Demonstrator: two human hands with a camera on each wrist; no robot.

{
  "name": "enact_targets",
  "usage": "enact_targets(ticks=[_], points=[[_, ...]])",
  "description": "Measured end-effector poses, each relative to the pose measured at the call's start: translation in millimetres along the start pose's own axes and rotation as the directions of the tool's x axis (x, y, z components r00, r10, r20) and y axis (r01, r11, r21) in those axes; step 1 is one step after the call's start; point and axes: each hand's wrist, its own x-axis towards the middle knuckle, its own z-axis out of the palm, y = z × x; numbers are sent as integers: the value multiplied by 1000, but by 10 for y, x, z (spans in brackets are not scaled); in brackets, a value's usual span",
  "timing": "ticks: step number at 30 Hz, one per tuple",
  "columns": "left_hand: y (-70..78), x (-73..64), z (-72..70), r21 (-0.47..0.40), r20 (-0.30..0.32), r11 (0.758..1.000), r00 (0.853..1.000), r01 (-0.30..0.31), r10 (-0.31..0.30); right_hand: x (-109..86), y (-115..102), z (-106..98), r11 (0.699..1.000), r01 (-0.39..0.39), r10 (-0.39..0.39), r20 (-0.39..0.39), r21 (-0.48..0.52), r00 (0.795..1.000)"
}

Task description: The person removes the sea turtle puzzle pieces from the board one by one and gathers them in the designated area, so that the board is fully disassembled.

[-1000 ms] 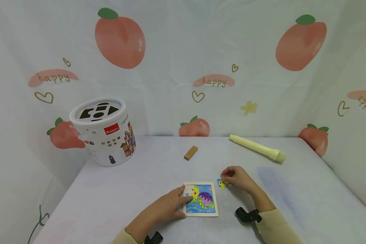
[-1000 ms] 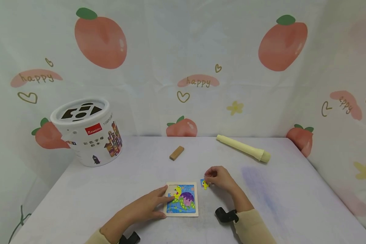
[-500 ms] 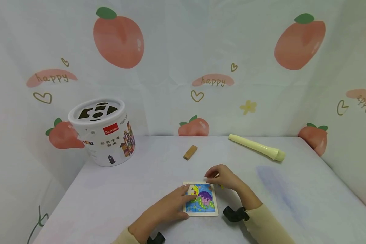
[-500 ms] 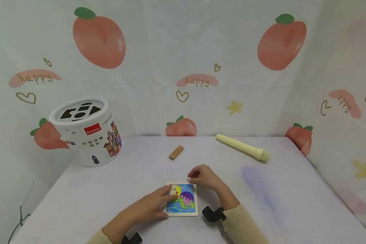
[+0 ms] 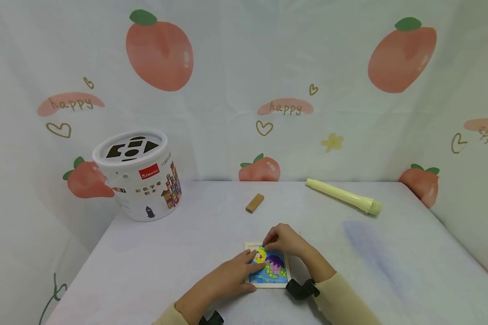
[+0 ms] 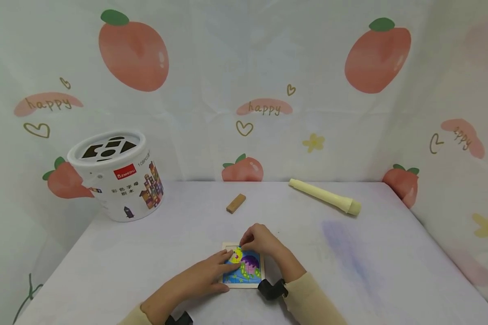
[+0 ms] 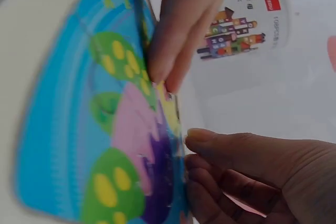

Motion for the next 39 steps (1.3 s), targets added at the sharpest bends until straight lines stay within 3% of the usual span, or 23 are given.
enact_targets(ticks=[7,16,29,39], points=[[-3,3,15,1,4,1000,1000,3,-3,-23,-8,29,1000,4,-4,-19,-30,1000],[6,12,31,-19,11,1000,1000,18,-17,-31,36,23,996,72,-72,2,-50,997],[-12,-6,18,-38,-6,999,1000,-13,13,-42,4,-3,997,62,-63,-12,-51,998],[-13,-16,51,-28,-19,1000,1000,-2,1,-39,19,21,995,79,-79,-2,-60,997]])
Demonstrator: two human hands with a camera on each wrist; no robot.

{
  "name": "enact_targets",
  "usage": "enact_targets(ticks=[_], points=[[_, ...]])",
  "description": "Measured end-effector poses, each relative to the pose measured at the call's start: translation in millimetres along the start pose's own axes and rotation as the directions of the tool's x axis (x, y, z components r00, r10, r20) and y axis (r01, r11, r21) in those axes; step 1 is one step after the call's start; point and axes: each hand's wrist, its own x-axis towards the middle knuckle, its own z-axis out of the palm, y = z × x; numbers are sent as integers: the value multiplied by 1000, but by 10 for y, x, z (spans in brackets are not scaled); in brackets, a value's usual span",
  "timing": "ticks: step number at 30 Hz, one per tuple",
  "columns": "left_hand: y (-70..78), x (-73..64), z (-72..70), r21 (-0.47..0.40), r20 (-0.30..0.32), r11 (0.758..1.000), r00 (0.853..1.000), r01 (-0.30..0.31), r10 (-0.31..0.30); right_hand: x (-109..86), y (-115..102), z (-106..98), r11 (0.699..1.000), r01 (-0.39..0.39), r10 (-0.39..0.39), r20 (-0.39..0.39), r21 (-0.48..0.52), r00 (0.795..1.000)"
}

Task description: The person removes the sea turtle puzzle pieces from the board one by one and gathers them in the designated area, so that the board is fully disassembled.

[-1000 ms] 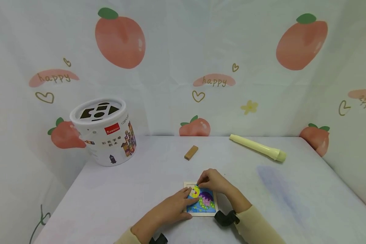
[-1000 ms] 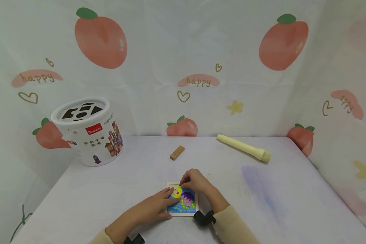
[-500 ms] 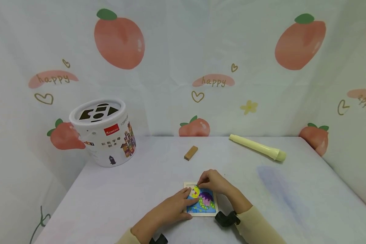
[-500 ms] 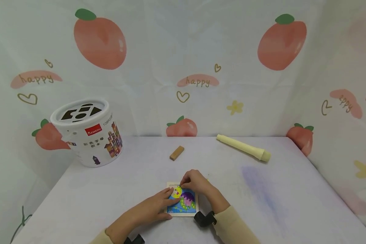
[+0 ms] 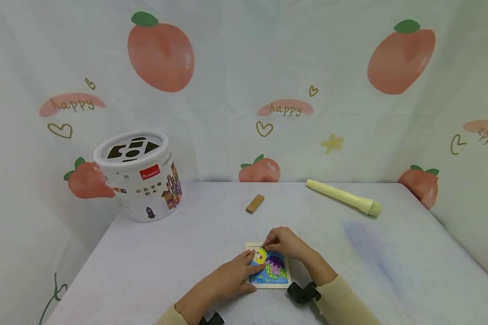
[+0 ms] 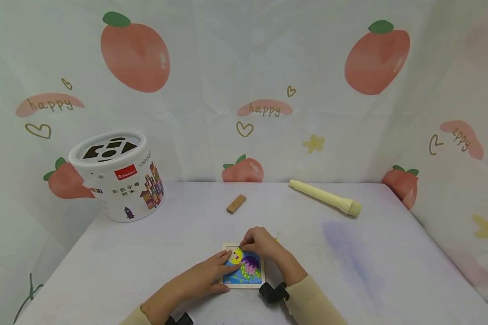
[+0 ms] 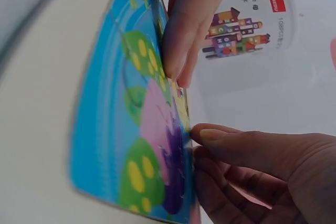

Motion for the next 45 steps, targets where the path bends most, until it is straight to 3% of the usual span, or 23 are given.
enact_targets(ticks=[9,18,29,39,45], points=[[-6,9,4,-2,0,1000,1000,-9,9,-17,3,21,999,36,-36,1,-2,999],[0,-3,-8,2,-9,1000,1000,-23,23,-27,-70,56,1000,-16,16,-10,-25,1000],[-15,2,4,10,-17,1000,999,-30,30,-30,-85,33,999,-48,48,39,6,998],[-2,-14,0,22,-22,1000,1000,-18,19,-18,-98,32,995,-78,76,29,66,997],[7,-11,-4,26,-21,1000,1000,-17,18,-15,-86,21,992,-119,120,-8,46,993]])
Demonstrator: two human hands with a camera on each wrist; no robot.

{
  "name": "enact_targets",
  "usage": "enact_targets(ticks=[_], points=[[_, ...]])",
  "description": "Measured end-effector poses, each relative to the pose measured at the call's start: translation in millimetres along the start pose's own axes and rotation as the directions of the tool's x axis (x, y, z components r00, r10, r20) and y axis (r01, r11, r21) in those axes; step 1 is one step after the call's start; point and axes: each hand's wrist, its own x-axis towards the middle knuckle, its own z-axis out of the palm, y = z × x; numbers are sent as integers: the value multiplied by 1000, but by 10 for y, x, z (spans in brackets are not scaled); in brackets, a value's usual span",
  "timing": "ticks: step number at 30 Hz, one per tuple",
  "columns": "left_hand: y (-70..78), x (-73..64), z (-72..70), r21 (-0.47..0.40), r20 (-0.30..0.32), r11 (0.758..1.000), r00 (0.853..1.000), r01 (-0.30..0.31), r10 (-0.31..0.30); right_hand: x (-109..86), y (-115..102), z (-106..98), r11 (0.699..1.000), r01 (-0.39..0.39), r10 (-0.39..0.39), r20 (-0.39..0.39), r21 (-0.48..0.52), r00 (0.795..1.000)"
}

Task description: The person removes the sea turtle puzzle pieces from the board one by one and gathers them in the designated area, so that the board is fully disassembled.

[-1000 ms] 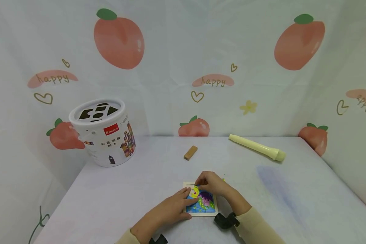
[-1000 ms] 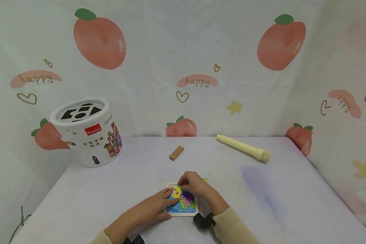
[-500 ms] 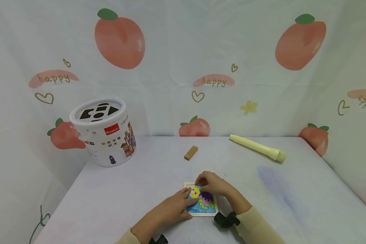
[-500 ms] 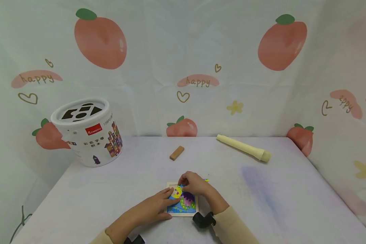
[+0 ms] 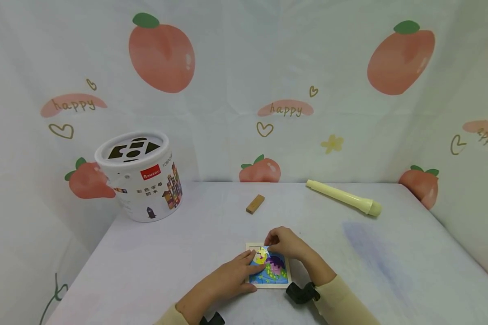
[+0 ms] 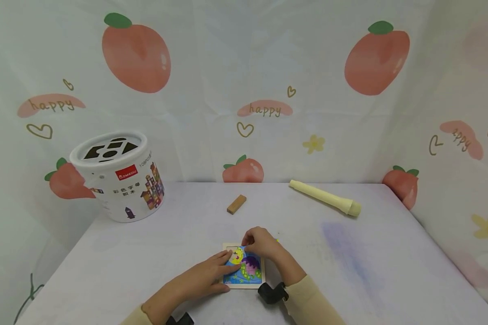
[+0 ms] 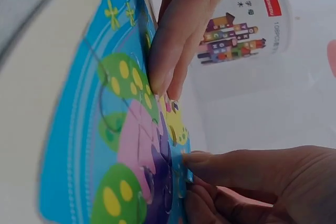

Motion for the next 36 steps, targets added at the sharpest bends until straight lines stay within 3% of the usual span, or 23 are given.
enact_targets(ticks=[8,16,23,36], points=[[15,-1,-12,-11,12,1000,1000,17,-17,8,47,-36,1000,-17,17,-5,18,1000],[5,3,0,-3,16,1000,1000,23,-23,26,96,-79,992,-8,2,47,129,999],[8,23,-17,2,26,1000,999,29,-29,30,144,-104,975,-48,32,77,215,997],[30,34,-36,21,44,999,998,40,-41,37,209,-95,963,-65,48,70,263,996]])
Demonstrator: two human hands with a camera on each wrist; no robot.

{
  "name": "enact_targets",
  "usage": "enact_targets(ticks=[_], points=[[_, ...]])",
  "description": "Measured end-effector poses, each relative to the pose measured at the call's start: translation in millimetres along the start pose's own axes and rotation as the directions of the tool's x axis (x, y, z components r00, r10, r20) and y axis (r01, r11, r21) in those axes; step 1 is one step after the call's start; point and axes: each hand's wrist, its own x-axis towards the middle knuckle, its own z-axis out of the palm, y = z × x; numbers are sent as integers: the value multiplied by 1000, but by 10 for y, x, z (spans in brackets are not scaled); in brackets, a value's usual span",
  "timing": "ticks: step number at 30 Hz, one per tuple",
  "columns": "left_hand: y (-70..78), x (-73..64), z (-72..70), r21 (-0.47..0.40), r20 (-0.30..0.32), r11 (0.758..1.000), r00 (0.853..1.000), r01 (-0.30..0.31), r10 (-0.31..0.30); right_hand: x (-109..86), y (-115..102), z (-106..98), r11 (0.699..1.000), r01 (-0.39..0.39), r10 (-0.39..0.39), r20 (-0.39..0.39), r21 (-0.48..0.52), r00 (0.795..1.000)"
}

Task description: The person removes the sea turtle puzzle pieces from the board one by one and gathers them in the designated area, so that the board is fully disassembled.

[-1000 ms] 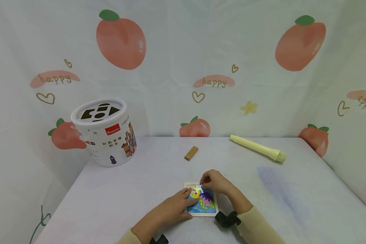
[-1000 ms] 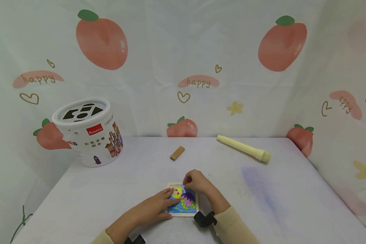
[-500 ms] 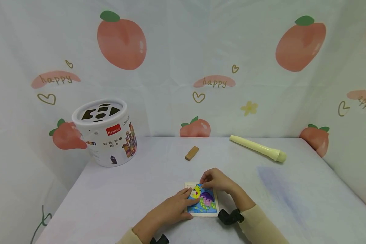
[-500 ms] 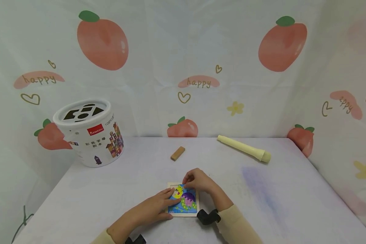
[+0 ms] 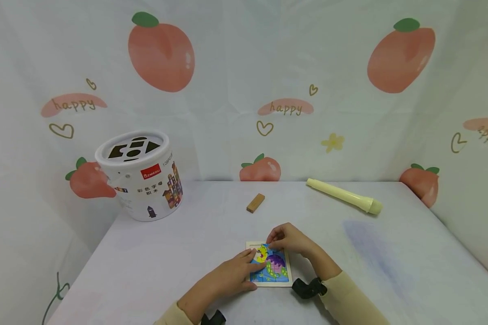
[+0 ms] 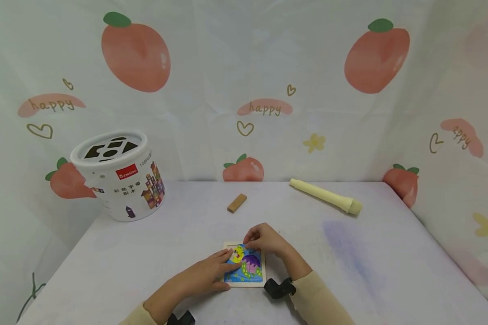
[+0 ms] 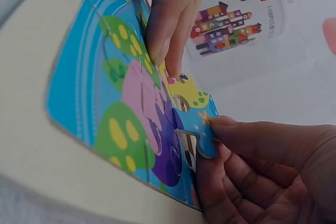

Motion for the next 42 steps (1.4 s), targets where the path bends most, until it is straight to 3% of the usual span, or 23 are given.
enact_targets(ticks=[16,35,42], points=[[11,21,-7,-1,21,1000,999,27,-27,-62,29,-115,999,-48,48,-58,14,997],[16,7,12,-11,-5,1000,1000,30,-30,-357,291,-544,997,-76,71,-167,-22,983],[19,-8,22,-20,-10,999,999,32,-33,-452,377,-650,996,-93,94,-210,13,973]])
